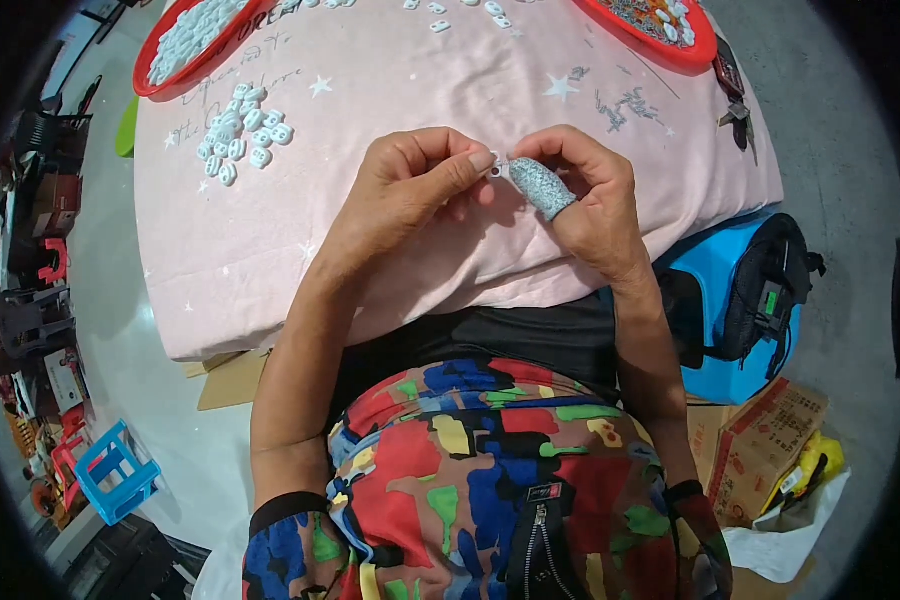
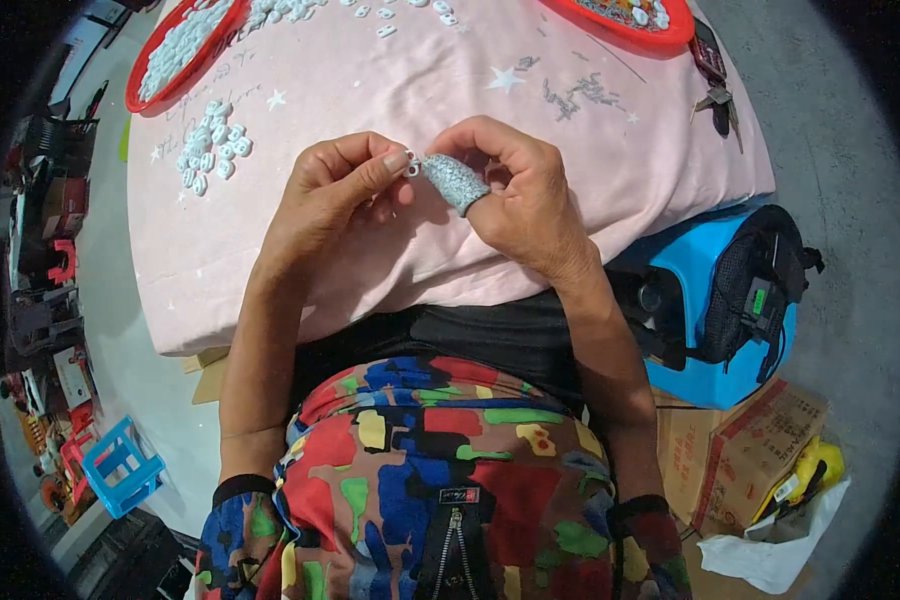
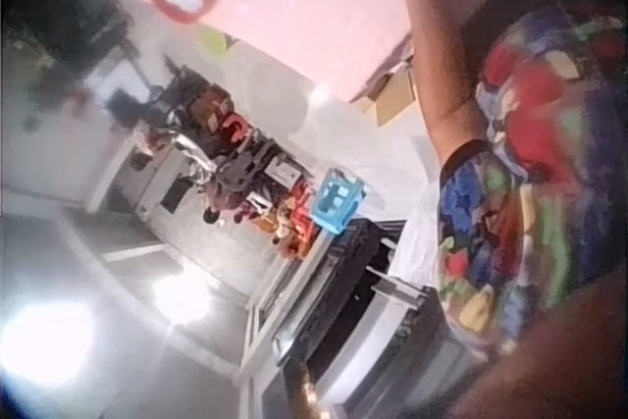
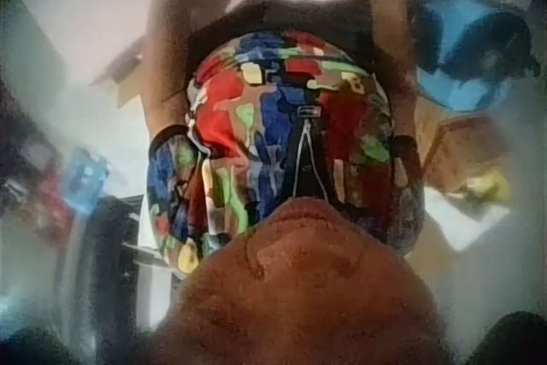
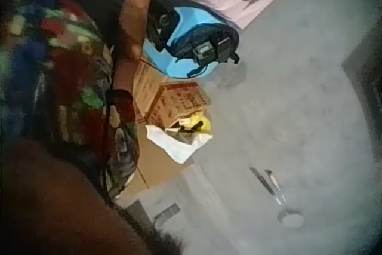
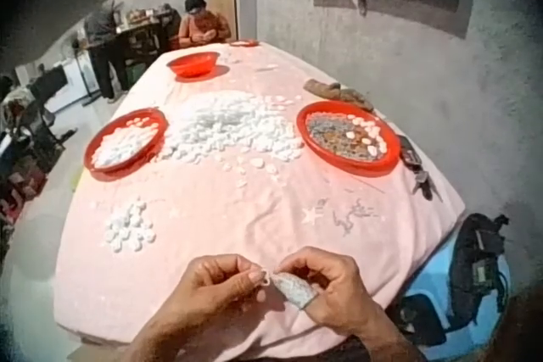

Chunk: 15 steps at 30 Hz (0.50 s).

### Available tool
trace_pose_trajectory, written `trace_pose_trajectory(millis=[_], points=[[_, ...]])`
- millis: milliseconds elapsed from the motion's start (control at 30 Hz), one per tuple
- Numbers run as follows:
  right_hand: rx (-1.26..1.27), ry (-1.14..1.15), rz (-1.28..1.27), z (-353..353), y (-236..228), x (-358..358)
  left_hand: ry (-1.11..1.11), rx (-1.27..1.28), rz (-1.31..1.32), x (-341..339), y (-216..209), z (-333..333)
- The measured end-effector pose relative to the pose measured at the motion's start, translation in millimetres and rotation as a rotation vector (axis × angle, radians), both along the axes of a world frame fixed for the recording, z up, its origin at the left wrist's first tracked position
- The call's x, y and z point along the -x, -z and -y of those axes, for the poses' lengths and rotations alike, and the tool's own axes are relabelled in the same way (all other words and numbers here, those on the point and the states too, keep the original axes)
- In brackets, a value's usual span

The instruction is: The person assembles plastic cord locks by inserting small metal springs and plastic pieces into toggle housings and pressing the components together by hand.

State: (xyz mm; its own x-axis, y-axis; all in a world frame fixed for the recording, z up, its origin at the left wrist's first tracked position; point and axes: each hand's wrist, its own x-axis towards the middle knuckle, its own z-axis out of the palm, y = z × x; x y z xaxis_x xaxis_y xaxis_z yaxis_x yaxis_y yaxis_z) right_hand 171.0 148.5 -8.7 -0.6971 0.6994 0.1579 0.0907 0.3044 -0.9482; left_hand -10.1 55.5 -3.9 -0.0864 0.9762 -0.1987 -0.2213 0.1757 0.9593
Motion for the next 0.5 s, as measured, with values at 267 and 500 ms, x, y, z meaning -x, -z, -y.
trace_pose_trajectory(millis=[267, 500], points=[[-0.065, -0.018, 0.053, -2.7, -0.2, -1.1, -0.018, 0.014, 0.009, -1.1, -0.1, 0.9], [-0.165, 0.015, 0.028, -0.3, 4.4, 3.9, -0.065, -0.019, 0.039, -4.9, 5.3, 0.9]])
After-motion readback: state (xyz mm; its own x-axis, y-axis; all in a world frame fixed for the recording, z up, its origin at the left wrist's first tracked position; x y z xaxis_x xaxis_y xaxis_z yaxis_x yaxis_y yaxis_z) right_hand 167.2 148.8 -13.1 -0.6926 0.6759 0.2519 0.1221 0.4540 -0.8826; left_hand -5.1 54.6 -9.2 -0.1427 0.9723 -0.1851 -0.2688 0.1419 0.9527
